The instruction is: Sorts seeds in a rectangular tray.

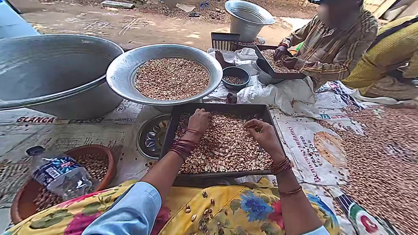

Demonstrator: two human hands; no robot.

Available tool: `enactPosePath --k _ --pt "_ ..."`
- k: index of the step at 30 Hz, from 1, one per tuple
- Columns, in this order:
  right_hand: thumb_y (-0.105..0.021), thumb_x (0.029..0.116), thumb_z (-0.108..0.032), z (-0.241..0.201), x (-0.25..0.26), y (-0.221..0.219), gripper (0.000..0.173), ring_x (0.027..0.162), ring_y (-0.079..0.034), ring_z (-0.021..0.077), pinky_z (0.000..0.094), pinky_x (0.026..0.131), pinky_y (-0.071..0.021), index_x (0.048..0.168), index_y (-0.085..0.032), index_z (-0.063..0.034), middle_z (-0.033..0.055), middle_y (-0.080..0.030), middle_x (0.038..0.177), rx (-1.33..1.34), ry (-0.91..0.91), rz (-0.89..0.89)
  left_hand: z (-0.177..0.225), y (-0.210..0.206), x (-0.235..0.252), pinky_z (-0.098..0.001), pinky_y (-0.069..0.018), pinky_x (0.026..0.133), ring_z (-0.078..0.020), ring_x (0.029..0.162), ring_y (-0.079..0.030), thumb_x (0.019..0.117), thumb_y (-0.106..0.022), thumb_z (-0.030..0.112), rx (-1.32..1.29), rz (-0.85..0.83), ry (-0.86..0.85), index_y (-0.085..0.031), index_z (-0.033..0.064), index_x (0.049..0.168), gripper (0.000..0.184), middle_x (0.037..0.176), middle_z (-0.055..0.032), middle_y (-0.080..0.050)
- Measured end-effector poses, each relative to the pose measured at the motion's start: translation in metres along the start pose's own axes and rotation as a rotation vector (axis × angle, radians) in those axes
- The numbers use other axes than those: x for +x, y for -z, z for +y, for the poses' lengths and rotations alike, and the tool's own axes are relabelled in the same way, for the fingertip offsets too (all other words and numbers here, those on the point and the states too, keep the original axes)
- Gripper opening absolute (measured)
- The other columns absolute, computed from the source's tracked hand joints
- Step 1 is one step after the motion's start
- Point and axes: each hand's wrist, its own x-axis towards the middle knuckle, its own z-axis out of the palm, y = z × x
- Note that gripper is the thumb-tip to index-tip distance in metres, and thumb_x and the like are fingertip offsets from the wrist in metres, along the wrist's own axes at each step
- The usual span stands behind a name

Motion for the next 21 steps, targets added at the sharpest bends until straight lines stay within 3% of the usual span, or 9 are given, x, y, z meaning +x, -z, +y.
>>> enactPosePath --k 5,7,10,12,13,15,17,19,21 --pt "-0.063 0.1003 -0.024 -0.012 -0.004 -0.018 0.020 0.086 -0.068 0.0198 0.0473 0.082 -0.0524 0.113 -0.076 -0.0148 0.0029 -0.075 0.101 -0.254 -0.005 -0.160 -0.006 0.012 -0.003 -0.0573 -0.0484 0.101 -0.0396 0.120 -0.061 0.1006 -0.064 0.016 -0.097 -0.038 0.078 -0.074 0.0030 0.114 0.021 0.118 -0.0208 -0.068" --pt "-0.064 0.1002 -0.026 -0.019 -0.008 -0.026 0.021 0.090 -0.069 0.0227 0.0495 0.084 -0.0524 0.113 -0.077 -0.0154 0.0049 -0.075 0.102 -0.324 0.024 -0.188 -0.010 0.024 -0.008 -0.0564 -0.0489 0.100 -0.0358 0.111 -0.066 0.1001 -0.066 0.017 -0.246 -0.086 0.093 -0.074 0.0021 0.112 0.020 0.111 -0.0193 -0.072" --pt "-0.063 0.0988 -0.021 -0.027 -0.012 -0.037 0.021 0.097 -0.070 0.0287 0.0523 0.085 -0.0522 0.113 -0.077 -0.0135 0.0096 -0.075 0.104 -0.437 0.107 -0.213 -0.031 0.048 -0.028 -0.0265 -0.0585 0.077 -0.0074 0.077 -0.070 0.0971 -0.068 0.008 -0.838 -0.347 -0.155 -0.074 0.0066 0.093 0.008 0.082 0.0012 -0.073" --pt "-0.062 0.0986 -0.021 -0.029 -0.012 -0.043 0.023 0.100 -0.070 0.0313 0.0532 0.084 -0.0525 0.116 -0.075 -0.0139 0.0116 -0.074 0.108 -0.526 0.111 -0.240 -0.040 0.058 -0.039 -0.0234 -0.0606 0.079 -0.0046 0.082 -0.073 0.0959 -0.066 0.019 -1.146 -0.628 -0.404 -0.077 0.0155 0.094 0.012 0.089 0.0072 -0.077" --pt "-0.062 0.0990 -0.020 -0.030 -0.012 -0.046 0.023 0.101 -0.070 0.0320 0.0534 0.084 -0.0528 0.117 -0.075 -0.0133 0.0127 -0.073 0.110 -0.554 0.100 -0.252 -0.038 0.063 -0.043 -0.0229 -0.0608 0.078 -0.0040 0.082 -0.073 0.0956 -0.068 0.023 -1.169 -0.661 -0.441 -0.077 0.0165 0.096 0.012 0.089 0.0082 -0.077" --pt "-0.061 0.0995 -0.020 -0.032 -0.012 -0.048 0.023 0.102 -0.069 0.0328 0.0534 0.085 -0.0528 0.118 -0.074 -0.0119 0.0141 -0.072 0.113 -0.577 0.066 -0.277 -0.022 0.072 -0.051 -0.0213 -0.0599 0.073 -0.0026 0.073 -0.070 0.0957 -0.065 0.007 -1.023 -0.574 -0.317 -0.072 0.0086 0.092 0.009 0.081 0.0064 -0.074" --pt "-0.060 0.1003 -0.020 -0.033 -0.010 -0.049 0.024 0.103 -0.069 0.0323 0.0531 0.086 -0.0526 0.119 -0.073 -0.0117 0.0142 -0.070 0.116 -0.586 0.032 -0.302 -0.003 0.068 -0.055 -0.0242 -0.0564 0.073 -0.0037 0.070 -0.065 0.0973 -0.068 0.008 -0.606 -0.529 -0.228 -0.073 0.0029 0.100 0.008 0.084 0.0013 -0.071" --pt "-0.059 0.1006 -0.020 -0.032 -0.010 -0.047 0.025 0.105 -0.068 0.0323 0.0533 0.088 -0.0523 0.120 -0.072 -0.0113 0.0144 -0.069 0.118 -0.571 0.021 -0.323 0.015 0.059 -0.058 -0.0459 -0.0539 0.089 -0.0209 0.088 -0.069 0.0989 -0.067 0.013 -0.241 -0.594 -0.240 -0.075 0.0050 0.110 0.016 0.098 -0.0097 -0.074" --pt "-0.061 0.1001 -0.021 -0.035 -0.015 -0.037 0.024 0.102 -0.068 0.0297 0.0515 0.088 -0.0526 0.118 -0.073 -0.0109 0.0123 -0.070 0.114 -0.465 0.070 -0.341 0.029 0.048 -0.062 -0.0612 -0.0487 0.095 -0.0355 0.103 -0.069 0.0983 -0.067 0.013 -0.044 -0.639 -0.226 -0.076 0.0077 0.112 0.018 0.106 -0.0164 -0.074"
